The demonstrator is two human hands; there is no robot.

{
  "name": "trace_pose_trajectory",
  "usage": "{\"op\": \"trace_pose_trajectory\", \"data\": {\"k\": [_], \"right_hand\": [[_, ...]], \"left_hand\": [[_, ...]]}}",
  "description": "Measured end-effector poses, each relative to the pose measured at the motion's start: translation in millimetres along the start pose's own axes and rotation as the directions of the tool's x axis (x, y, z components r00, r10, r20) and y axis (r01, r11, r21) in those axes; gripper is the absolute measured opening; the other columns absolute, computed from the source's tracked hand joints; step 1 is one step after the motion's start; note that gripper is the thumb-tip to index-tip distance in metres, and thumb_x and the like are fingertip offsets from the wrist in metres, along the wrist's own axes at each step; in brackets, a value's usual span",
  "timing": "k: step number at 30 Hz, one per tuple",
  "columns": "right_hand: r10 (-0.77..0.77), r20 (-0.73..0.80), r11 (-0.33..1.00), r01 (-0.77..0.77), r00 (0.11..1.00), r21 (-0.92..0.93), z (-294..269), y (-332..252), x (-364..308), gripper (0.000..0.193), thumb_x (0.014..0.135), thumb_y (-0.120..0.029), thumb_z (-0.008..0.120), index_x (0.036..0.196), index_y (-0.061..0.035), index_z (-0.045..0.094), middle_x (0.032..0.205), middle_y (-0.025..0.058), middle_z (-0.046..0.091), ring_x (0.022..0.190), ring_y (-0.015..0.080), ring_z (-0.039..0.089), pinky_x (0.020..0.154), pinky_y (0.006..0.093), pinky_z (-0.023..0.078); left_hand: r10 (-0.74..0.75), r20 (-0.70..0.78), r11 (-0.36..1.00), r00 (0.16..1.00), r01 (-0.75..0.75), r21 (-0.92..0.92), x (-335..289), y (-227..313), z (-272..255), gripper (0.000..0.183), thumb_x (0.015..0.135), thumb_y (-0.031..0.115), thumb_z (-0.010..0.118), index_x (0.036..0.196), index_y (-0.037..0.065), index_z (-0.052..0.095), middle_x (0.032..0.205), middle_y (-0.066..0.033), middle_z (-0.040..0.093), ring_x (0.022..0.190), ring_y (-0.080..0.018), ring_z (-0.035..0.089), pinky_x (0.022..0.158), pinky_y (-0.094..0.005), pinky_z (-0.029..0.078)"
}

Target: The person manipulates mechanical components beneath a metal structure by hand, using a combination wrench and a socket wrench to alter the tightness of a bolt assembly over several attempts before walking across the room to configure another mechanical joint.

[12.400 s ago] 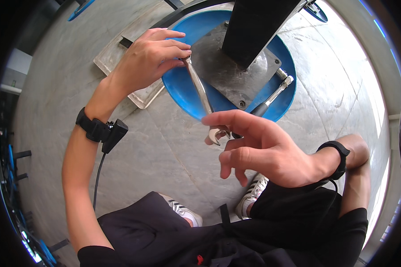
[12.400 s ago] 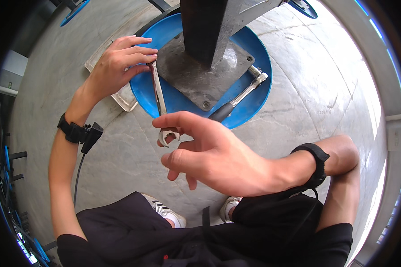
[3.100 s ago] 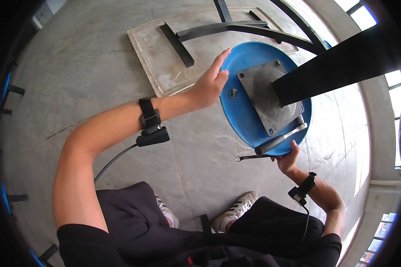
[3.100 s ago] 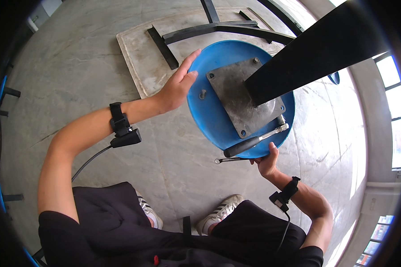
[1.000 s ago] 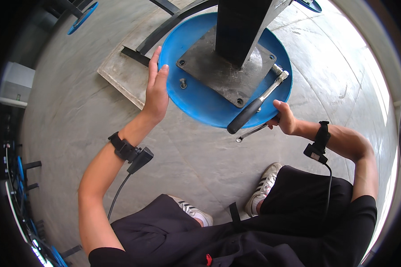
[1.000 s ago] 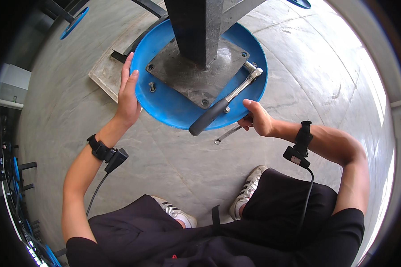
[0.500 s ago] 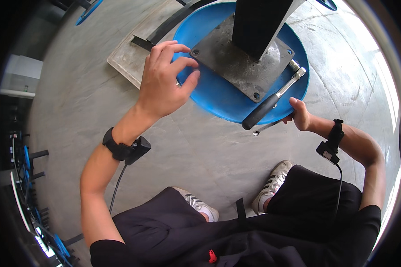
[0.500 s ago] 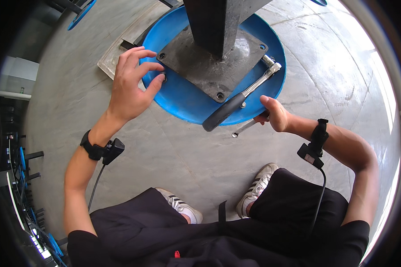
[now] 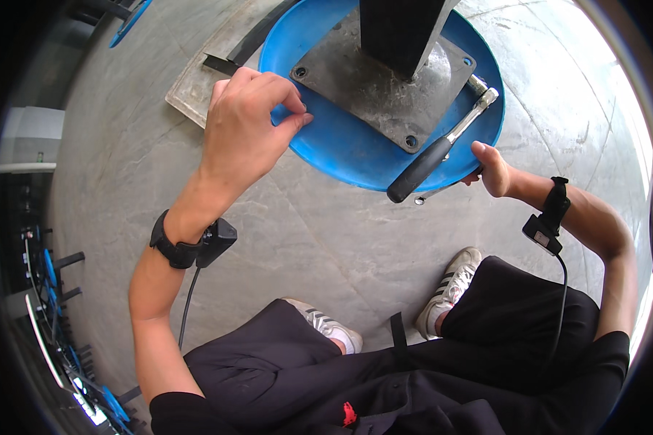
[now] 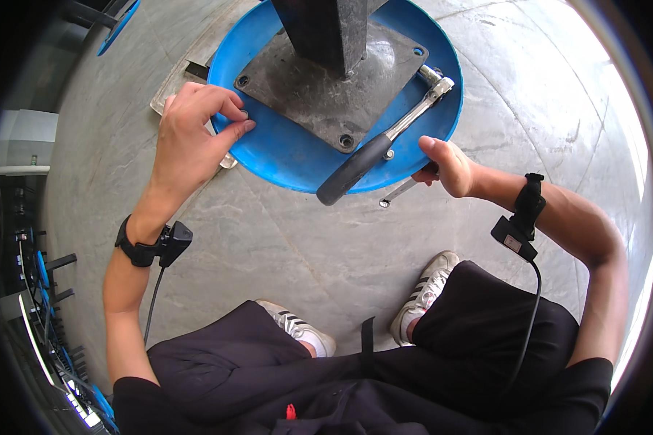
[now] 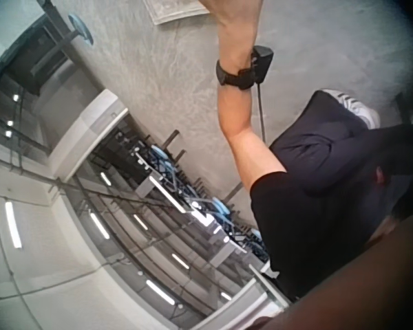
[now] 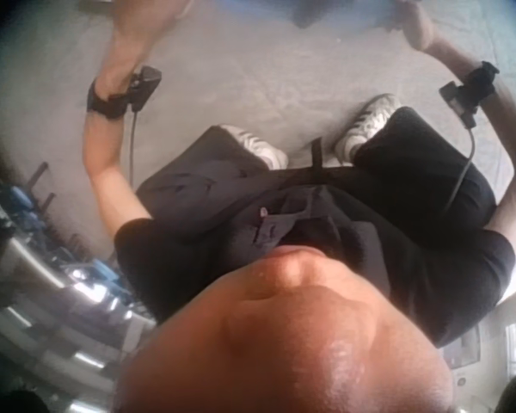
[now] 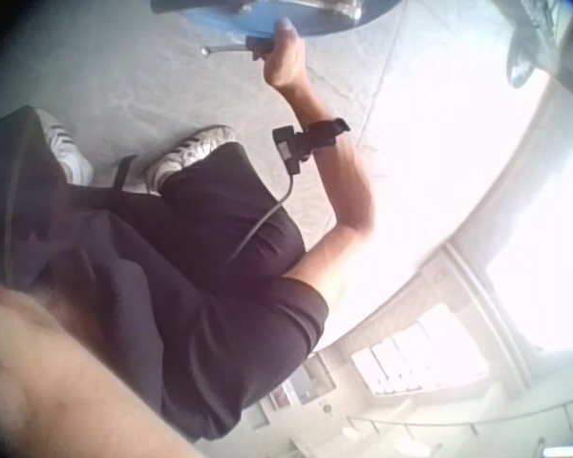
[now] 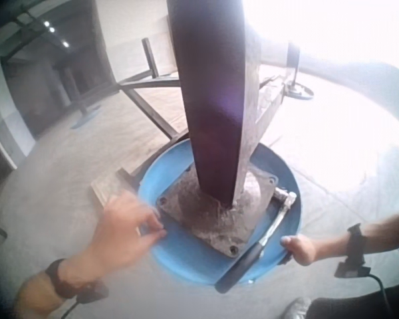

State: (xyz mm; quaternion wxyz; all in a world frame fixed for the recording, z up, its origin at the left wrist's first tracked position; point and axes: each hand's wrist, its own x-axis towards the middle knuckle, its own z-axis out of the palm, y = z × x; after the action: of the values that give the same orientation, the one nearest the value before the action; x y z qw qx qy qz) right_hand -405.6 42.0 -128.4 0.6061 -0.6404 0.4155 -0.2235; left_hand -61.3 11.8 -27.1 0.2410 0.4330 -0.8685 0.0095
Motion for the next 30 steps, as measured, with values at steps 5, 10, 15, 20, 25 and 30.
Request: {"op": "trace_pose_trajectory", "data": {"k": [5, 10, 15, 20, 25, 30], "right_hand": [[0.014, -0.071, 1.0, -0.015, 0.997, -0.014, 5, -2, -1, 0.063, 0.09, -0.056, 0.022, 0.062, -0.0058, 0.048, 0.057, 0.0015, 0.044, 0.051, 0.0116, 0.039, 0.051, 0.0255, 0.032], [0.012, -0.016, 1.0, -0.013, 1.0, -0.028, 3, 0, -2, 0.066, 0.089, -0.059, 0.021, 0.059, -0.0063, 0.046, 0.055, 0.0005, 0.043, 0.051, 0.0109, 0.037, 0.049, 0.0257, 0.028], [0.017, -0.017, 0.999, -0.017, 1.0, -0.036, -1, 5, -1, 0.066, 0.088, -0.061, 0.022, 0.061, -0.0062, 0.048, 0.057, 0.0008, 0.045, 0.051, 0.0107, 0.038, 0.049, 0.0256, 0.029], [0.034, -0.055, 0.999, -0.034, 0.998, 0.0, 3, 3, -1, 0.068, 0.087, -0.063, 0.024, 0.068, -0.0052, 0.054, 0.06, 0.0016, 0.049, 0.053, 0.011, 0.042, 0.051, 0.0248, 0.033], [0.028, -0.025, 1.0, -0.028, 0.999, -0.008, -2, 4, -1, 0.067, 0.088, -0.062, 0.025, 0.072, -0.0048, 0.057, 0.062, 0.0024, 0.051, 0.055, 0.0113, 0.044, 0.052, 0.0252, 0.036], [0.022, -0.04, 1.0, -0.022, 0.999, -0.012, 0, 3, -1, 0.067, 0.089, -0.061, 0.025, 0.071, -0.0047, 0.056, 0.062, 0.0024, 0.05, 0.055, 0.0115, 0.043, 0.052, 0.0253, 0.035]], "left_hand": [[-0.002, 0.115, 0.996, 0.993, -0.008, 0.085, 4, 4, -5, 0.016, 0.068, 0.009, 0.075, 0.073, 0.007, 0.06, 0.073, -0.0015, 0.064, 0.068, -0.0168, 0.056, 0.069, -0.0321, 0.037], [-0.052, 0.167, 0.997, 0.985, 0.06, -0.043, 8, -2, -4, 0.013, 0.071, 0.009, 0.073, 0.075, 0.006, 0.06, 0.073, -0.0043, 0.065, 0.063, -0.0185, 0.058, 0.07, -0.0313, 0.04], [-0.003, 0.117, 0.996, 0.993, 0.014, -0.09, 5, -2, -4, 0.012, 0.072, 0.009, 0.071, 0.079, 0.006, 0.062, 0.069, -0.0053, 0.065, 0.062, -0.0191, 0.059, 0.072, -0.0303, 0.043], [0.023, 0.047, 0.996, 0.999, -0.019, -0.086, 3, -5, -4, 0.014, 0.071, 0.008, 0.072, 0.082, 0.007, 0.065, 0.071, -0.0043, 0.066, 0.061, -0.0192, 0.058, 0.07, -0.0306, 0.042], [0.107, 0.062, 0.994, 0.992, -0.106, -0.017, 7, -9, -5, 0.012, 0.069, 0.008, 0.074, 0.079, 0.008, 0.066, 0.073, -0.003, 0.065, 0.066, -0.0181, 0.058, 0.069, -0.0304, 0.042], [0.102, 0.086, 0.995, 0.991, -0.101, -0.021, 10, -13, -8, 0.014, 0.067, 0.009, 0.075, 0.078, 0.008, 0.066, 0.074, -0.0027, 0.064, 0.072, -0.0178, 0.058, 0.069, -0.0308, 0.042]]}}
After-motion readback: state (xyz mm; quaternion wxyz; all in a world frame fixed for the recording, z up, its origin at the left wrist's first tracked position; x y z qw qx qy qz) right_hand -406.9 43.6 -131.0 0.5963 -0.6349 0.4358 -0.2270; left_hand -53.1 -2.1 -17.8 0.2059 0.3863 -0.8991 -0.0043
